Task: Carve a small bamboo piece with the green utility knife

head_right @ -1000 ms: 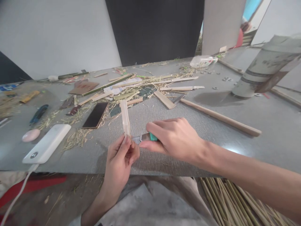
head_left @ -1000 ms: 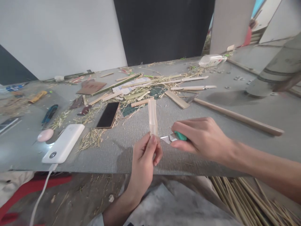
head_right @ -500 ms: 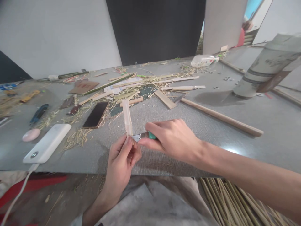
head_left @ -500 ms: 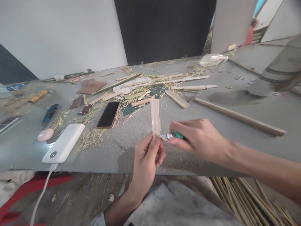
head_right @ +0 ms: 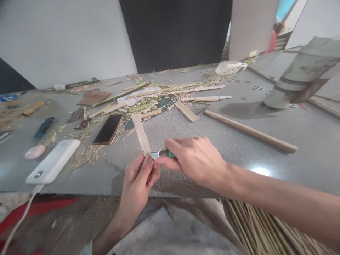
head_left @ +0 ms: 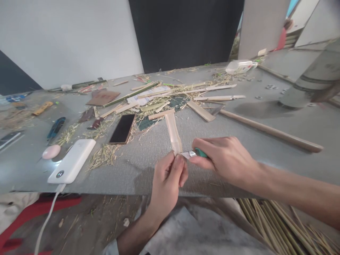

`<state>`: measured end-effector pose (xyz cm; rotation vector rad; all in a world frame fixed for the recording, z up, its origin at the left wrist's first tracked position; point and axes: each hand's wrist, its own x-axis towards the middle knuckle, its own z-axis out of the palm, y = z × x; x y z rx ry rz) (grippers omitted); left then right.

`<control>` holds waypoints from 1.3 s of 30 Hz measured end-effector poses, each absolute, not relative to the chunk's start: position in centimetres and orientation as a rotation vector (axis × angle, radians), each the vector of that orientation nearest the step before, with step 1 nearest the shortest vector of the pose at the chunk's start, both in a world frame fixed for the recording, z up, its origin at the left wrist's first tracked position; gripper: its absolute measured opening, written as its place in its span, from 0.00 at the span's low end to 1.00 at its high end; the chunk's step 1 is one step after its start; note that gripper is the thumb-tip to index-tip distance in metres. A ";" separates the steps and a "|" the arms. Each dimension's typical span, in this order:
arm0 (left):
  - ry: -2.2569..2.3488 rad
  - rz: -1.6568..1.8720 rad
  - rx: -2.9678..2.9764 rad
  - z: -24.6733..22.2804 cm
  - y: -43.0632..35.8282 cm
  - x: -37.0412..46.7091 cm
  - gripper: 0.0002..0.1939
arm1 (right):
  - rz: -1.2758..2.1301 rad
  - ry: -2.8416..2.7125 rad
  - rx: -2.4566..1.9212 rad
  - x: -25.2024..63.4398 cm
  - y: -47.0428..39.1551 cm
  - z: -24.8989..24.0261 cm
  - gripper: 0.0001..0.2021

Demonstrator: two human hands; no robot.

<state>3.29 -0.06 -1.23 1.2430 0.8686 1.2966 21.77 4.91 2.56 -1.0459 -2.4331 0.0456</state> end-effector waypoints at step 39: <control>0.626 1.331 0.942 -1.6 0.2 3.3 0.21 | 0.718 -2.523 -0.802 23.0 6.9 5.9 0.25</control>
